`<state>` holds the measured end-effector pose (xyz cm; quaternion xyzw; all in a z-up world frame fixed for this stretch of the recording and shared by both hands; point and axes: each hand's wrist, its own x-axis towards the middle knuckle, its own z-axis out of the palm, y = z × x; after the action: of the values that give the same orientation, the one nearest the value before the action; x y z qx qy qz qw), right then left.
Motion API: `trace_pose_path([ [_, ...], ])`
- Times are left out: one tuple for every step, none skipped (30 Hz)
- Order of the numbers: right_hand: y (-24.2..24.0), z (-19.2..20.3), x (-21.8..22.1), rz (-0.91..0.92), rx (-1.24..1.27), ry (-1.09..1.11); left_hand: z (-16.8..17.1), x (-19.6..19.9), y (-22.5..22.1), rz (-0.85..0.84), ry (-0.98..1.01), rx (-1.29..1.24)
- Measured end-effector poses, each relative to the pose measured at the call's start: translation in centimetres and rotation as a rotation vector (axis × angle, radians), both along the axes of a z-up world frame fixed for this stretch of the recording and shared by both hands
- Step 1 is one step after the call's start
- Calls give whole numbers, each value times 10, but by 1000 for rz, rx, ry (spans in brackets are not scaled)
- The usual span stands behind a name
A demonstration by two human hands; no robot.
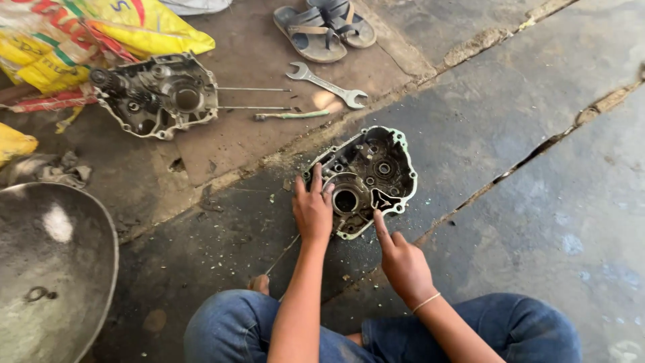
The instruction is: Scraping and cleaning the interior surface of a motorcycle engine casing with a tool.
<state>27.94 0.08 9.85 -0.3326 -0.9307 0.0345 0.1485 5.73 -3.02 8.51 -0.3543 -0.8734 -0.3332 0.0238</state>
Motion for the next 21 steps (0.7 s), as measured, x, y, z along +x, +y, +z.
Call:
trace_pose_path([
  [0,9,0,-1,-23,33,-1,0,-2,3,-23,-21],
  [2,18,1,-5,-40,63,-1,1,0,3,-50,-36],
  [7,14,-1,-11,-31,53,-3,-1,1,-3,-59,-27],
  [7,9,-1,-48,-17,79,-6,0,0,-14,-36,-24],
  [7,4,0,-85,-2,105,-9,1,-1,-25,-12,-21],
  [1,10,1,-90,11,87,-8,-1,-1,-31,-31,-9],
  [-4,15,1,-2,-1,82,-8,-2,-1,-24,-9,-5],
  [-7,19,3,90,-9,73,-9,-2,1,-13,9,4],
  [-2,16,5,88,7,50,-12,1,1,-16,-13,21],
  [4,13,2,9,4,42,-13,-1,2,-16,-13,7],
  [10,10,0,-70,2,36,-14,-4,3,-16,-14,-8],
  [7,9,1,-76,18,28,-13,-3,2,-23,-22,8],
  [4,9,2,-3,-7,78,-12,-2,2,-15,-27,-12],
  [0,8,2,64,-36,134,-10,-4,2,-14,-24,-37],
  [4,13,3,50,-25,131,-8,-3,5,-29,-27,-27],
  [4,16,4,54,-41,91,-7,-1,4,-20,-10,-35],
  [3,19,5,57,-57,52,-6,0,2,-11,6,-43],
  [1,15,2,48,-62,50,-6,0,1,-21,4,-49],
  [-1,12,-1,-1,-68,132,-6,-1,0,-19,27,-48],
  [-2,9,-4,-43,-69,209,-6,-1,-1,-11,46,-43],
  [-4,8,1,-46,-70,203,-5,1,-3,-13,40,-44],
])
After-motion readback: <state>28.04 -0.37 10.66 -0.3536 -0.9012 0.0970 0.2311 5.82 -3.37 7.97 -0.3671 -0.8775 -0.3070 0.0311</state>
